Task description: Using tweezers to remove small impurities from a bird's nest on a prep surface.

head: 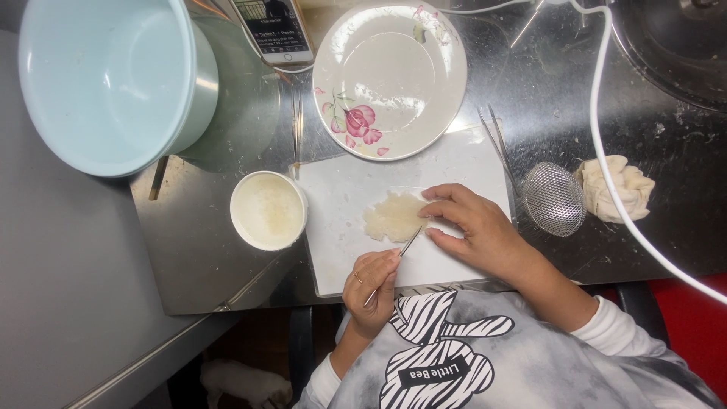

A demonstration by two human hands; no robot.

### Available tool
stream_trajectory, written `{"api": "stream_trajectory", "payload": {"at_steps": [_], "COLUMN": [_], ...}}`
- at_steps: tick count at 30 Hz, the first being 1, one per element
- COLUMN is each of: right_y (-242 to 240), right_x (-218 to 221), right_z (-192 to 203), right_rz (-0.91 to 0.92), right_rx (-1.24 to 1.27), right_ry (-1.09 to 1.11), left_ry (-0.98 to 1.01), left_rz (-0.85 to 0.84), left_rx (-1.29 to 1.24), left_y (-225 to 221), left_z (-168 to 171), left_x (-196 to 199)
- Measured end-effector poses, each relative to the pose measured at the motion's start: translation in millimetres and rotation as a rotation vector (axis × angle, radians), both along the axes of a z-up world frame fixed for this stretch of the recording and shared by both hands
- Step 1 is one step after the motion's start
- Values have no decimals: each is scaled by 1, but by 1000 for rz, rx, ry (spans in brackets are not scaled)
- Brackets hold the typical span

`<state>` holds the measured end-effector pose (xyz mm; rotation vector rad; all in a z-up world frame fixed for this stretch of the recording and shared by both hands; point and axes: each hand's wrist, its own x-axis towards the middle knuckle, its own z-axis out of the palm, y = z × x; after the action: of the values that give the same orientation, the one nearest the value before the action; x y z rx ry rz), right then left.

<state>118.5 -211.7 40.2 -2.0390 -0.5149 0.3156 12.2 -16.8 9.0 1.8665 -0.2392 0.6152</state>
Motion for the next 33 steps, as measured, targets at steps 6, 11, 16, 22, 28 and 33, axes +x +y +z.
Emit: {"api": "stream_trajectory", "payload": {"at_steps": [6, 11, 16, 22, 28, 33], "right_y": [-7, -5, -1, 1, 3, 1], "right_x": [-7, -9, -10, -11, -9, -9], "right_z": [-24, -21, -31, -40, -40, -48], "right_rz": [30, 3, -34, -93, -114, -111], "right_rx": [20, 30, 73, -9, -3, -6], "right_ry": [-58, -28, -108, -79, -67, -83], "left_ry": [-8, -68, -124, -38, -34, -47], "left_rz": [114, 379, 558, 666, 714, 704], "left_rx": [1, 100, 403, 613, 621, 625], "left_y": [14, 50, 87, 105, 114, 121], "left_z": [13, 26, 34, 29, 19, 1], "left_x": [-12, -18, -18, -22, -31, -33]}}
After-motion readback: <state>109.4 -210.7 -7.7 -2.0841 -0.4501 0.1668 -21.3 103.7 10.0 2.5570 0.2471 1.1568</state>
